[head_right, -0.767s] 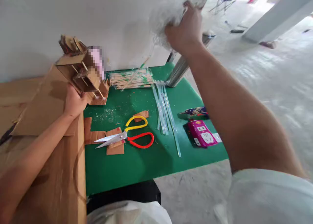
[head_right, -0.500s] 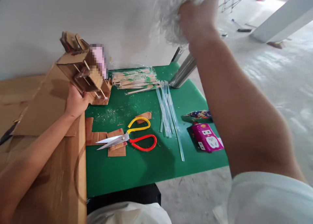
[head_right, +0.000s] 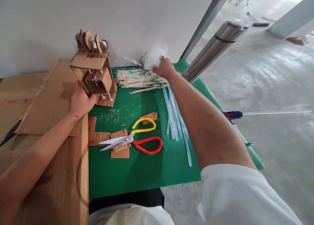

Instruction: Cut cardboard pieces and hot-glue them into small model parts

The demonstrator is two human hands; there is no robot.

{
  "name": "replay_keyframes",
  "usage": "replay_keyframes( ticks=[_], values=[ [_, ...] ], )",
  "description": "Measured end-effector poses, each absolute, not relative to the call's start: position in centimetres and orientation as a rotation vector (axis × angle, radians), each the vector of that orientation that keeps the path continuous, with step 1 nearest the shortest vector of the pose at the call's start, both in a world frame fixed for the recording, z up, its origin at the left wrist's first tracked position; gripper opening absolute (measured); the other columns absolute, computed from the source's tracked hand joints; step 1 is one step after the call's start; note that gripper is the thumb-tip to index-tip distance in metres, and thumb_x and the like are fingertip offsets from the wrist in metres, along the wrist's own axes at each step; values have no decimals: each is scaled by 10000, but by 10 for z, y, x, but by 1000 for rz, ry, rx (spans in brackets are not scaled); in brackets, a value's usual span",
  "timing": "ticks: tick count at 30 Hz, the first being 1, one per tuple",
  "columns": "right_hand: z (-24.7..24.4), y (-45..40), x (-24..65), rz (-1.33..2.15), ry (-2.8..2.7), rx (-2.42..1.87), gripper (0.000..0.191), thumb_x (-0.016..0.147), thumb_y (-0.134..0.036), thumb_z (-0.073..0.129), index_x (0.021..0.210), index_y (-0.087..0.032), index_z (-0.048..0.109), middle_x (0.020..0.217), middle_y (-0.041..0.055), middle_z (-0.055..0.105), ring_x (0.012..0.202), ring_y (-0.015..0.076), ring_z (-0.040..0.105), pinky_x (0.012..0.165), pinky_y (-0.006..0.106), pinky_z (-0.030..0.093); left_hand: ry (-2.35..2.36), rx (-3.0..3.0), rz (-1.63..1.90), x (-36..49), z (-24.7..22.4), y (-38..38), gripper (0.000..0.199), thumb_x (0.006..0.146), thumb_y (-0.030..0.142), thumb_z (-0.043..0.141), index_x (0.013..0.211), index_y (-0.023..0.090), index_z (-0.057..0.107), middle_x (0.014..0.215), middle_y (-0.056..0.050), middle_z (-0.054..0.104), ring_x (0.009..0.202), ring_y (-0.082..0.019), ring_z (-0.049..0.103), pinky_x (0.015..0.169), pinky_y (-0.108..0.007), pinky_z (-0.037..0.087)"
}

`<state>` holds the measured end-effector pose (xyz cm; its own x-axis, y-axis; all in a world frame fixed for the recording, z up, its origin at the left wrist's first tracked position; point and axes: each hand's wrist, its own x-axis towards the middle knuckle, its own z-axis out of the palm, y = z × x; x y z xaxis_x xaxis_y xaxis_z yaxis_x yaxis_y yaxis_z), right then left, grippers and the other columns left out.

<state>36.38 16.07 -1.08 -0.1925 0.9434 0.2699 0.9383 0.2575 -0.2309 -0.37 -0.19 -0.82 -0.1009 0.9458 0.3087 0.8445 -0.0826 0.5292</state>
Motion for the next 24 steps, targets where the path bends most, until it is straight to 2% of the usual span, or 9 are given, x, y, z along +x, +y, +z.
replay_keyframes(
  ticks=[3, 6, 8, 10, 12, 14, 18, 21, 24],
  values=[
    [-1, 150, 365, 179, -2073, -1913, 1011, 791, -481, 675, 1481, 152, 291, 1396, 388, 501, 1360, 354, 494, 1028, 432, 406, 2043, 1965, 876, -2, -6, -3, 426, 861, 323, 619, 1241, 217, 456, 1027, -130, 709, 1026, -391, 697, 864, -535, 537],
    [18, 119, 365, 178, -2113, -1927, 1282, 716, -523, 786, 1563, 112, 64, 1519, 503, 185, 1389, 433, 447, 1043, 532, 393, 2045, 2003, 841, -1, -6, -3, 421, 853, 316, 617, 1233, 223, 460, 1005, -118, 719, 971, -376, 711, 833, -506, 540],
    [29, 83, 359, 104, -2210, -1834, 1250, 741, -523, 792, 1589, 59, 82, 1568, 473, 77, 1349, 493, 476, 1030, 623, 388, 2045, 2023, 821, 0, -7, -4, 423, 848, 309, 618, 1231, 223, 462, 998, -117, 720, 948, -370, 712, 818, -498, 541],
    [34, 37, 346, 71, -2324, -1676, 1060, 833, -522, 726, 1604, -26, 193, 1609, 373, 198, 1334, 494, 493, 1031, 667, 393, 2038, 2043, 815, 0, -8, -4, 434, 842, 317, 630, 1232, 227, 463, 980, -111, 718, 922, -361, 711, 807, -488, 540],
    [32, -14, 327, 213, -2517, -1372, 780, 919, -541, 614, 1542, -121, 403, 1526, 238, 472, 1326, 414, 532, 1062, 614, 424, 2033, 2076, 820, -1, -8, -5, 473, 826, 324, 652, 1246, 231, 455, 964, -104, 709, 899, -348, 705, 805, -479, 538],
    [22, -61, 305, 435, -2687, -1066, 680, 915, -596, 599, 1468, -210, 514, 1464, 138, 572, 1325, 341, 548, 1089, 541, 444, 2021, 2119, 826, -2, -9, -7, 559, 794, 323, 683, 1282, 226, 430, 935, -93, 689, 876, -334, 694, 810, -474, 533],
    [-14, -117, 277, 476, -2768, -865, 877, 813, -713, 651, 1485, -176, 483, 1452, 177, 574, 1378, 374, 483, 1163, 607, 315, 1899, 2255, 1026, -4, 0, -23, 729, 761, 298, 694, 1384, 202, 328, 873, -44, 610, 856, -277, 657, 841, -444, 529],
    [-34, -125, 271, 475, -2748, -836, 763, 877, -629, 632, 1461, -157, 498, 1419, 188, 592, 1350, 357, 502, 1181, 617, 251, 1749, 2400, 1237, 1, 14, -49, 630, 822, 278, 601, 1382, 215, 319, 902, -35, 579, 844, -225, 613, 831, -404, 534],
    [-40, -120, 272, 491, -2685, -831, 638, 899, -547, 642, 1397, -159, 546, 1304, 173, 651, 1233, 337, 568, 1164, 621, 264, 1539, 2509, 1117, 9, 22, -79, 510, 866, 289, 543, 1339, 229, 362, 877, -19, 559, 793, -193, 588, 799, -369, 539]
  ],
)
